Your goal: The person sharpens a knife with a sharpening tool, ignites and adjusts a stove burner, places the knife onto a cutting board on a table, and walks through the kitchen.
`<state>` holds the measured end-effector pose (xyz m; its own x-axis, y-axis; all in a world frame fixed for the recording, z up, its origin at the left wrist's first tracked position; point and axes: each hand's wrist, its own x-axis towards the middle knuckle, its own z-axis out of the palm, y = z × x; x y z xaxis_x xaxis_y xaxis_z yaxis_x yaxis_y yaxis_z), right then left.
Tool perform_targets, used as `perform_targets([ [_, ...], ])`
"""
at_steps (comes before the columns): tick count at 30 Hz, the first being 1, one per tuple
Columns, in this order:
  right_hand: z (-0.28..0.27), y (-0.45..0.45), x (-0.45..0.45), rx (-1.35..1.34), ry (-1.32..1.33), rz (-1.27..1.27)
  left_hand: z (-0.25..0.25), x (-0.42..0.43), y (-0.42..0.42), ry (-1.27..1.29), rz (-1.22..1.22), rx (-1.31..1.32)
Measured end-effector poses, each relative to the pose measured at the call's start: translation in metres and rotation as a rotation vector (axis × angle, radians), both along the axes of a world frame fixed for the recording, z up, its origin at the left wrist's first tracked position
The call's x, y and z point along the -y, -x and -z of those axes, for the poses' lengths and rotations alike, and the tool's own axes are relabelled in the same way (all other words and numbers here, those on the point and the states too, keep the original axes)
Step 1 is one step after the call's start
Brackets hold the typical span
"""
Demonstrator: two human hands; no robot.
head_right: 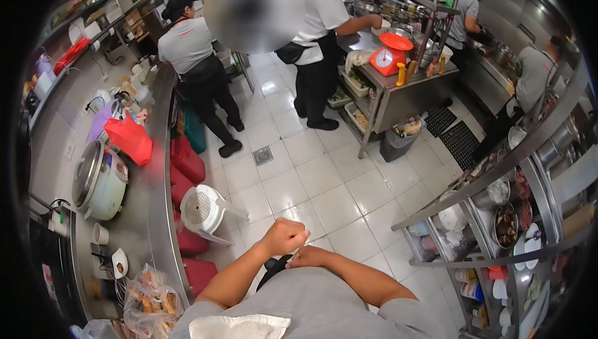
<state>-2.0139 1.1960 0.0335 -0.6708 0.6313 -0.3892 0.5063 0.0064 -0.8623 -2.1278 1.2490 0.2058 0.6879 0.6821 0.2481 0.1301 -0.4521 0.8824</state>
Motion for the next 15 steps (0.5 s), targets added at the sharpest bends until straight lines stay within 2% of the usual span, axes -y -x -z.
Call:
perform_targets([
  [2, 0.02, 0.002, 0.003, -0.221, -0.188, 0.102, -0.013, 0.005, 0.0, -0.044, 0.109, 0.122],
  [3, 0.013, 0.004, 0.003, -0.218, -0.215, 0.099, -0.02, 0.008, 0.0, -0.033, 0.154, 0.118],
  [5, -0.008, 0.003, -0.003, -0.632, -0.164, 0.418, -0.027, 0.017, -0.002, 0.018, 0.237, 0.148],
  [6, -0.014, -0.003, -0.016, -0.627, -0.173, 0.407, -0.025, 0.025, -0.005, 0.07, 0.271, 0.181],
  [8, -0.034, -0.015, -0.049, 0.075, 0.047, 0.019, 0.0, 0.035, -0.009, 0.058, 0.317, 0.136],
  [9, -0.047, -0.016, -0.06, 0.073, 0.052, 0.005, 0.014, 0.04, -0.009, 0.052, 0.373, 0.083],
  [11, -0.087, -0.012, -0.081, 0.015, -0.257, 0.09, 0.032, 0.047, -0.007, 0.07, 0.384, -0.016],
  [13, -0.126, -0.008, -0.096, -0.009, -0.223, 0.1, 0.059, 0.044, -0.004, 0.135, 0.423, -0.202],
  [15, -0.168, -0.001, -0.093, -0.029, -0.178, 0.112, 0.065, 0.032, -0.001, 0.173, 0.373, -0.281],
])
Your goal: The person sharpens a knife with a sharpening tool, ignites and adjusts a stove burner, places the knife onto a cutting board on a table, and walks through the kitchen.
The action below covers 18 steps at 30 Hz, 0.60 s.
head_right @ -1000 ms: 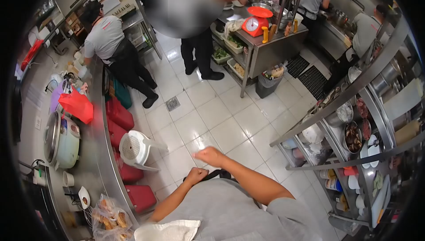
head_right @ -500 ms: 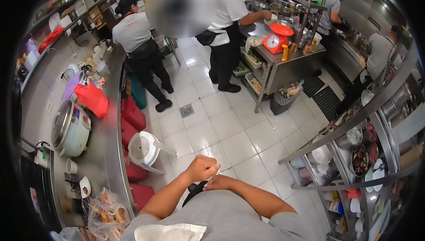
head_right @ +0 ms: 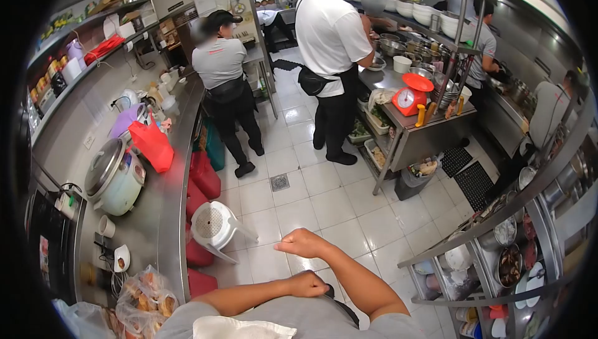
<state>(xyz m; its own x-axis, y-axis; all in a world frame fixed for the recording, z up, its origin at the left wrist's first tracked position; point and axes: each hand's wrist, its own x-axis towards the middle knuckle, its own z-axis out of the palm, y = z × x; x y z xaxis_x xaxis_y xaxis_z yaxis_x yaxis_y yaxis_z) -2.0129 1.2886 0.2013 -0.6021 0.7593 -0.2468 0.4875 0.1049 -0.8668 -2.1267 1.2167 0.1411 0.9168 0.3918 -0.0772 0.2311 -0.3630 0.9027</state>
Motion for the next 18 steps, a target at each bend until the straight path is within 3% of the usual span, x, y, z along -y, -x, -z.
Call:
perform_targets([
  [3, -0.043, 0.012, 0.039, -0.177, 0.014, -0.105, 0.045, -0.023, 0.002, -0.099, -0.058, -0.018],
  [5, -0.049, 0.019, 0.062, -0.147, -0.091, -0.214, 0.006, -0.042, 0.002, -0.07, -0.076, 0.074],
  [7, -0.039, 0.027, 0.07, -0.21, -0.032, -0.319, -0.027, -0.059, 0.003, -0.054, -0.108, 0.163],
  [9, -0.026, 0.034, 0.073, -0.276, 0.006, -0.42, -0.049, -0.076, -0.001, -0.38, -0.144, 0.146],
  [11, -0.007, 0.037, 0.063, -0.166, 0.099, -0.383, -0.078, -0.081, -0.004, -0.402, -0.143, 0.261],
  [14, 0.012, 0.036, 0.038, 0.024, -0.004, -0.343, -0.112, -0.066, -0.011, -0.264, -0.082, 0.457],
  [17, 0.029, 0.021, 0.024, -0.481, -0.015, -0.074, -0.111, -0.036, -0.019, -0.227, -0.002, 0.531],
  [18, 0.021, 0.017, 0.017, -0.289, -0.044, -0.087, -0.101, -0.023, -0.023, -0.243, 0.049, 0.556],
])
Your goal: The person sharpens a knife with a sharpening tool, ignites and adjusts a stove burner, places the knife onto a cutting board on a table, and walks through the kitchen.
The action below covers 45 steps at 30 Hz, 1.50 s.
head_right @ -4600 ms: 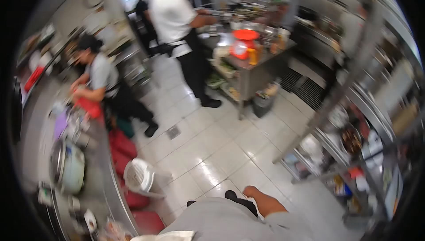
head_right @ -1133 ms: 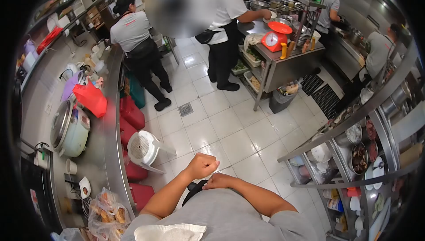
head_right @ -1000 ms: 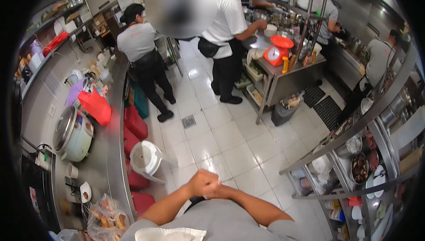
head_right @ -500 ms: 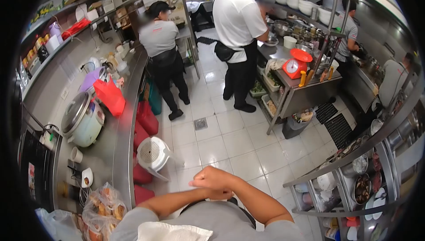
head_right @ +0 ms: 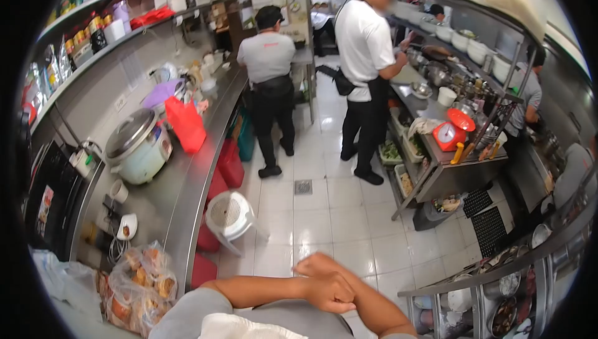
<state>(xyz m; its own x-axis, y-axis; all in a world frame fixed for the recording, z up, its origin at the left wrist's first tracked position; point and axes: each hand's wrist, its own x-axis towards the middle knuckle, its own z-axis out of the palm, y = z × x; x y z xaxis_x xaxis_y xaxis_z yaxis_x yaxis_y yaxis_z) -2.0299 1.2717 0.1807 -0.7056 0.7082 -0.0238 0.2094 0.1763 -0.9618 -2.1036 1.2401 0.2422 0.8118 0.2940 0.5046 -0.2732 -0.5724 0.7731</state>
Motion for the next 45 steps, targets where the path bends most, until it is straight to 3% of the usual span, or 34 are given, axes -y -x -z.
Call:
perform_targets([
  [1, -0.033, -0.001, -0.012, 0.191, -0.041, -0.011, 0.007, 0.011, -0.002, -0.029, 0.044, 0.021],
  [4, -0.087, -0.001, -0.025, 0.311, -0.15, 0.026, 0.02, 0.028, -0.004, -0.105, 0.023, -0.016],
  [7, -0.088, 0.002, -0.037, 0.204, -0.204, 0.016, 0.015, 0.022, -0.005, -0.2, 0.042, -0.001],
  [10, -0.054, 0.015, -0.041, 0.248, -0.167, 0.02, -0.004, 0.011, -0.002, -0.227, 0.008, -0.003],
  [12, -0.002, 0.017, -0.033, 0.212, -0.062, -0.056, -0.007, -0.001, -0.001, -0.216, -0.171, 0.073],
  [14, 0.037, 0.029, 0.001, 0.137, -0.092, -0.06, 0.003, -0.029, 0.005, -0.064, -0.279, -0.129],
  [16, 0.057, 0.042, 0.03, -0.046, -0.233, -0.043, 0.021, -0.048, 0.014, -0.18, -0.449, -0.246],
  [17, 0.014, 0.037, 0.033, 0.474, -0.047, -0.378, 0.04, -0.051, 0.018, -0.174, -0.453, -0.246],
  [21, -0.046, 0.037, 0.054, 0.201, -0.017, -0.467, 0.107, -0.049, 0.03, -0.221, -0.524, -0.469],
  [23, -0.056, 0.034, 0.045, 0.127, -0.009, -0.45, 0.108, -0.033, 0.03, -0.033, -0.45, -0.65],
  [25, -0.08, 0.027, 0.028, -0.008, 0.176, -0.269, 0.122, -0.012, 0.021, -0.056, -0.412, -0.529],
  [26, -0.077, 0.027, 0.02, 0.104, 0.222, -0.113, 0.13, 0.002, 0.016, -0.049, -0.366, -0.405],
  [27, -0.064, 0.028, 0.007, 0.105, 0.226, -0.113, 0.13, 0.015, 0.012, -0.035, -0.32, -0.279],
  [28, -0.044, 0.029, -0.007, 0.126, 0.127, -0.058, 0.097, 0.021, 0.015, -0.014, -0.191, -0.617],
  [32, 0.024, 0.029, -0.016, 0.239, 0.006, -0.008, 0.071, 0.042, 0.011, -0.14, -0.094, -0.394],
  [34, 0.054, 0.036, -0.013, 0.22, -0.003, -0.044, 0.045, 0.04, 0.013, -0.08, -0.116, -0.118],
  [37, 0.076, 0.05, 0.007, 0.104, 0.085, -0.146, 0.002, 0.028, 0.024, -0.1, -0.212, -0.018],
  [39, 0.083, 0.055, 0.02, -0.045, 0.229, -0.241, 0.003, 0.011, 0.031, -0.153, -0.253, 0.0],
  [41, 0.085, 0.055, 0.034, -0.057, 0.253, -0.277, -0.003, 0.004, 0.038, -0.193, -0.361, 0.001],
  [45, 0.097, 0.05, 0.034, -0.051, 0.252, -0.26, -0.004, 0.01, 0.04, -0.136, -0.334, 0.019],
])
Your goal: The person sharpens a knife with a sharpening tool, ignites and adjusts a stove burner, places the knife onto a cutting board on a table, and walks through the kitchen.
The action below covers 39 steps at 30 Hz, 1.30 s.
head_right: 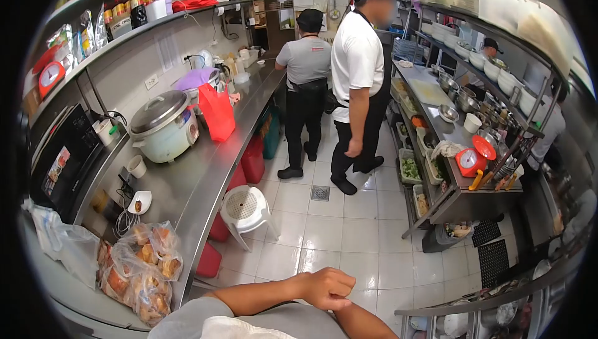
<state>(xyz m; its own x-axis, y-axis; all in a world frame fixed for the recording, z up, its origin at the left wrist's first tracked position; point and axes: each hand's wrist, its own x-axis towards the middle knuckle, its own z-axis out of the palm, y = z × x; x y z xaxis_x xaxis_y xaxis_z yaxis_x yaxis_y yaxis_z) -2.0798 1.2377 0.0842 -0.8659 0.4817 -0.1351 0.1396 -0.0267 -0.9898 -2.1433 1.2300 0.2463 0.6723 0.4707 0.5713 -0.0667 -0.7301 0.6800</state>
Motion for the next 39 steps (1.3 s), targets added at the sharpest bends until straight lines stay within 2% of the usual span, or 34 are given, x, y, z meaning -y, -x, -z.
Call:
perform_targets([
  [3, -0.018, 0.003, -0.028, 0.023, -0.04, 0.05, 0.014, 0.013, -0.003, 0.048, 0.095, 0.022],
  [4, -0.043, 0.005, -0.038, 0.141, -0.129, 0.161, 0.022, 0.016, -0.002, 0.038, 0.096, 0.02],
  [5, -0.06, 0.006, -0.046, 0.26, -0.213, 0.273, 0.031, 0.02, 0.001, 0.131, 0.102, -0.069],
  [6, -0.063, 0.007, -0.055, 0.259, -0.216, 0.276, 0.043, 0.024, 0.004, 0.225, 0.107, -0.157],
  [8, -0.067, 0.012, -0.075, 0.27, -0.153, 0.368, 0.091, 0.018, 0.02, 0.343, 0.075, -0.367],
  [9, -0.075, 0.02, -0.073, 0.156, -0.125, 0.447, 0.128, 0.013, 0.033, 0.414, 0.058, -0.439],
  [10, -0.068, 0.025, -0.076, 0.16, -0.119, 0.441, 0.182, 0.01, 0.054, 0.508, -0.058, -0.532],
  [11, -0.052, 0.03, -0.079, 0.186, -0.057, 0.441, 0.235, 0.008, 0.082, 0.602, -0.175, -0.623],
  [12, -0.036, 0.037, -0.081, 0.212, 0.004, 0.441, 0.27, 0.013, 0.116, 0.814, -0.383, -0.848],
  [13, -0.015, 0.043, -0.076, 0.275, -0.014, 0.433, 0.343, 0.019, 0.161, 0.918, -0.455, -1.085],
  [14, 0.023, 0.047, -0.07, 0.287, -0.119, 0.398, 0.33, 0.041, 0.199, 0.872, -0.594, -1.273],
  [15, 0.07, 0.047, -0.065, 0.299, -0.229, 0.363, 0.351, 0.065, 0.239, 0.988, -0.66, -1.41],
  [16, 0.115, 0.043, -0.062, 0.566, -0.212, 0.167, 0.346, 0.079, 0.27, 1.117, -0.642, -1.452],
  [17, 0.137, 0.037, -0.045, 0.54, -0.331, 0.106, 0.379, 0.099, 0.302, 1.034, -0.582, -1.443],
  [18, 0.167, 0.033, -0.038, 0.888, -0.232, -0.119, 0.379, 0.11, 0.323, 1.066, -0.579, -1.421],
  [19, 0.214, 0.016, -0.02, 0.814, -0.392, -0.243, 0.377, 0.119, 0.341, 1.097, -0.572, -1.403],
  [20, 0.224, -0.007, -0.011, 0.806, -0.342, -0.301, 0.392, 0.13, 0.355, 1.095, -0.571, -1.405],
  [21, 0.207, -0.027, 0.003, 0.741, -0.097, -0.066, 0.413, 0.142, 0.365, 1.061, -0.624, -1.389],
  [22, 0.239, -0.066, 0.013, 0.428, -0.317, -0.077, 0.422, 0.143, 0.375, 1.026, -0.674, -1.373],
  [23, 0.266, -0.068, 0.008, 0.891, -0.284, -0.298, 0.418, 0.137, 0.376, 0.924, -0.519, -1.397],
  [24, 0.29, -0.07, -0.001, 1.048, -0.133, -0.347, 0.416, 0.131, 0.373, 0.821, -0.365, -1.414],
  [25, 0.315, -0.076, -0.009, 1.2, 0.024, -0.396, 0.439, 0.126, 0.366, 0.976, -0.505, -1.233],
  [26, 0.277, -0.08, -0.027, 0.9, -0.612, -0.705, 0.452, 0.119, 0.357, 1.119, -0.639, -1.037],
  [27, 0.268, -0.078, -0.039, 0.964, -0.596, -0.509, 0.437, 0.104, 0.36, 1.053, -0.572, -1.099],
  [28, 0.26, -0.075, -0.058, 0.986, -0.618, -0.477, 0.421, 0.088, 0.363, 0.984, -0.507, -1.155],
  [29, 0.255, -0.063, -0.069, 1.087, 0.085, 0.147, 0.407, 0.061, 0.362, 0.871, -0.391, -1.236],
  [30, 0.248, -0.053, -0.085, 1.02, 0.244, 0.325, 0.401, 0.043, 0.364, 0.753, -0.274, -1.309],
  [32, 0.218, -0.014, -0.11, 0.909, 0.317, 0.458, 0.404, 0.005, 0.386, 0.534, -0.294, -1.191],
  [33, 0.201, 0.01, -0.115, 0.852, 0.332, 0.53, 0.394, -0.012, 0.39, 0.802, -0.5, -1.074],
  [34, 0.196, 0.029, -0.122, 0.828, 0.309, 0.483, 0.375, -0.032, 0.391, 1.063, -0.703, -0.931],
  [35, 0.187, 0.052, -0.125, 0.814, 0.261, 0.479, 0.361, -0.046, 0.392, 1.057, -0.704, -0.932],
  [37, 0.197, 0.089, -0.133, 0.788, 0.23, 0.322, 0.336, -0.072, 0.39, 0.824, -1.002, -0.752],
  [38, 0.193, 0.109, -0.133, 0.761, 0.209, 0.264, 0.316, -0.083, 0.385, 0.819, -1.001, -0.753],
  [39, 0.199, 0.125, -0.134, 0.753, 0.125, 0.173, 0.294, -0.091, 0.377, 0.86, -0.972, -0.627],
])
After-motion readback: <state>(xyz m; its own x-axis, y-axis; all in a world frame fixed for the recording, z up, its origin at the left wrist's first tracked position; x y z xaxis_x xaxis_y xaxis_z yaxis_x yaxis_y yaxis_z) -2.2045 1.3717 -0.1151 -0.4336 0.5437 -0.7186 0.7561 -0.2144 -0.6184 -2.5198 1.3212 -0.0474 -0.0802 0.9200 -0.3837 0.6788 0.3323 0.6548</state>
